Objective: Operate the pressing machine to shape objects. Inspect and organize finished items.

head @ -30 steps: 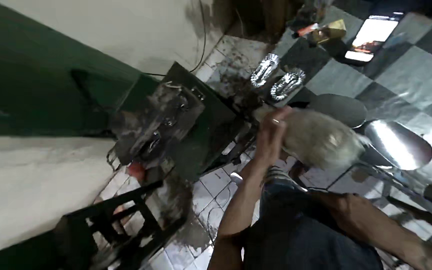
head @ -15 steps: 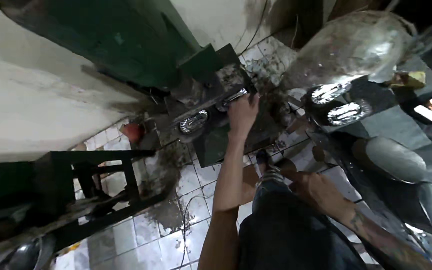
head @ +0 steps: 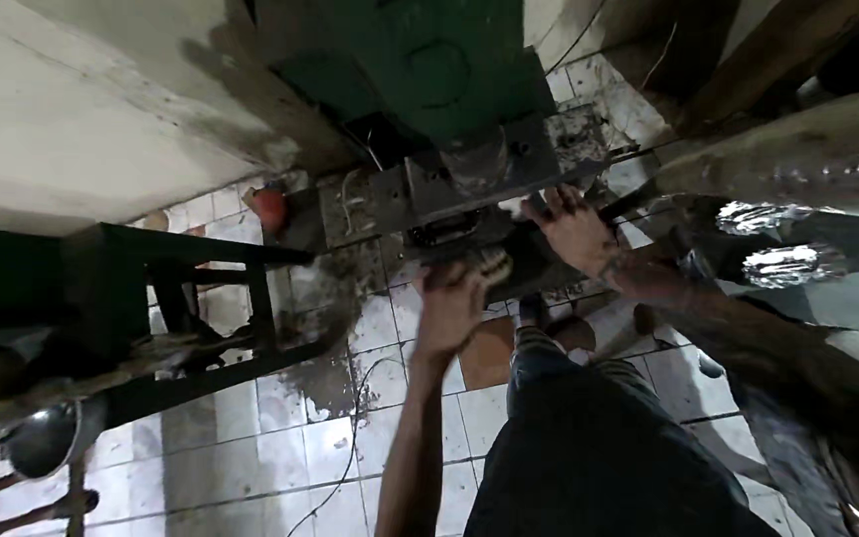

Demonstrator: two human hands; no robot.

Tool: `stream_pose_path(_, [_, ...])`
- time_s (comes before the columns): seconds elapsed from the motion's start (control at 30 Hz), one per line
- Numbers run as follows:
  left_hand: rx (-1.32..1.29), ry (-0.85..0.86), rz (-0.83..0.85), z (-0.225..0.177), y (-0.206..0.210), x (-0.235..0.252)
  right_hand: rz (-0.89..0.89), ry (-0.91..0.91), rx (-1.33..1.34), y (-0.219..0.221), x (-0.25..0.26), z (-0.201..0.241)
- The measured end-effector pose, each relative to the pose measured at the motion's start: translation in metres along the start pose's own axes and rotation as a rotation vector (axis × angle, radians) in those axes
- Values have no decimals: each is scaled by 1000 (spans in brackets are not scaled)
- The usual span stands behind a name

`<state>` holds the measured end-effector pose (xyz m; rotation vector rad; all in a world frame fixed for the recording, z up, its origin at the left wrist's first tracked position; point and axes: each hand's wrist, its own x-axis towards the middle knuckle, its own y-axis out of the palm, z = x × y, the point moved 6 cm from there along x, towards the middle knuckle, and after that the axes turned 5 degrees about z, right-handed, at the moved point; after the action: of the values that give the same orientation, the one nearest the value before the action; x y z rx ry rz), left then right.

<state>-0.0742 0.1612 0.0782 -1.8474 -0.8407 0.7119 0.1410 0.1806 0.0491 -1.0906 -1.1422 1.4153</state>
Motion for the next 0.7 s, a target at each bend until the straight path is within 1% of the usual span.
stream_pose_path(0.03, [-44, 26, 42, -18, 17, -18, 55, 54, 22, -1, 12, 18])
stream_pose_path(0.07, [-96, 22, 169, -32, 45, -35, 96, 70, 49, -4, 21, 44])
stream_pose_path(0.13, [-278, 24, 371, -60, 101, -63, 81, 33, 114, 3, 41, 105])
stream_pose_path(0.17, [-375, 46, 456, -75, 119, -75, 86, 24, 161, 12, 52, 130])
stream_pose_path(0.23, [-441, 85, 642, -98, 144, -94, 126, 31, 184, 27, 69, 159])
stream_pose_path(0.27, [-477, 96, 704, -100, 149, -99, 180, 28, 186, 29, 73, 161])
stream_pose_path(0.33, [-569, 98, 805, -90, 160, -107, 249, 18, 200, 33, 74, 155])
stream_pose_path(0.4, [-741, 82, 884, -79, 170, -115, 358, 20, 218, 25, 72, 150])
stream_pose_path(0.47, [-858, 52, 943, -78, 174, -123, 429, 9, 268, 8, 62, 147])
stream_pose_path(0.5, [-852, 34, 978, -77, 177, -127, 448, -8, 274, -7, 52, 140])
stream_pose_path(0.53, [-833, 29, 993, -76, 179, -130, 428, -7, 291, -20, 38, 126])
stream_pose_path(0.57, [-818, 31, 998, -75, 181, -136, 369, 6, 298, -28, 22, 106])
stream_pose_path(0.63, [-823, 16, 1006, -71, 191, -152, 99, 66, 214, -35, -14, 53])
stream_pose_path(0.67, [-855, -5, 1007, -70, 196, -157, -45, 89, 152, -32, -26, 23])
stream_pose_path(0.7, [-901, -27, 1008, -71, 201, -160, -101, 103, 94, -24, -32, -5])
